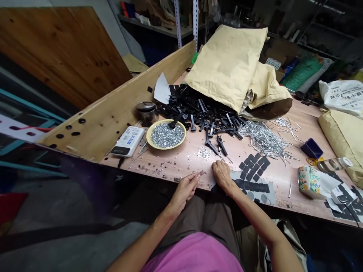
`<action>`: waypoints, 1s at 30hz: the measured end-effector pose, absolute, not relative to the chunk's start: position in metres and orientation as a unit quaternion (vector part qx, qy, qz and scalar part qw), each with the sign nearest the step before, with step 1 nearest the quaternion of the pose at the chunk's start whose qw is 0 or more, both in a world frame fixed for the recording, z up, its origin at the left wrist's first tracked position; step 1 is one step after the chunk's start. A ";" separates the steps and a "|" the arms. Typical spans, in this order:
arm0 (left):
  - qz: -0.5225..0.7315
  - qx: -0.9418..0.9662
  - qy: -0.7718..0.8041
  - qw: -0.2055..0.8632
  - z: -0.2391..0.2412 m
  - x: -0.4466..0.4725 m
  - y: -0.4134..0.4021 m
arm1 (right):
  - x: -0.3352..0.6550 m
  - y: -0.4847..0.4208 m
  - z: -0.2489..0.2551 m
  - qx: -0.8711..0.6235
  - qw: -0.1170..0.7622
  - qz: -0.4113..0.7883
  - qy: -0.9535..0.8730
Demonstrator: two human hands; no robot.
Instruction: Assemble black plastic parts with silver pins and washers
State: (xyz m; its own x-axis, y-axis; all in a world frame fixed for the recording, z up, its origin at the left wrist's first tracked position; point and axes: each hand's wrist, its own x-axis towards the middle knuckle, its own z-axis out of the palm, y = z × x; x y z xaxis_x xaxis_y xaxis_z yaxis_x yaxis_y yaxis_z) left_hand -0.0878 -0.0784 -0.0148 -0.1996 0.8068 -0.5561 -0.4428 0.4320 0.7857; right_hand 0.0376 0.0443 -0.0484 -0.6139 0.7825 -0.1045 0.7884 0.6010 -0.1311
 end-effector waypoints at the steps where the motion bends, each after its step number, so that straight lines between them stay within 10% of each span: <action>1: 0.511 0.159 0.576 0.618 -0.015 -0.088 -0.077 | 0.038 0.045 -0.048 0.440 0.004 -0.099 0.892; 11: 0.517 0.161 0.540 0.644 -0.010 -0.078 -0.067 | 0.051 0.030 -0.027 0.408 -0.180 -0.729 0.518; 21: 0.518 0.208 0.542 0.629 -0.009 -0.073 -0.067 | 0.057 0.018 -0.017 0.410 -0.239 -0.715 0.514; 30: 0.486 0.456 0.658 0.350 -0.007 -0.071 -0.075 | 0.071 0.013 -0.010 0.408 -0.256 -0.588 0.650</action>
State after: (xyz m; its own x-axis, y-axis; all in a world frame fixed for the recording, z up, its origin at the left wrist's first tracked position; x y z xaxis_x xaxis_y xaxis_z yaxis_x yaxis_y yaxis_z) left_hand -0.0711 -0.0747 -0.0071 -0.3383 0.9409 -0.0177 0.2608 0.1119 0.9589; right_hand 0.0710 0.0133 -0.0102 -0.5359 0.8314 -0.1470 0.2286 -0.0247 -0.9732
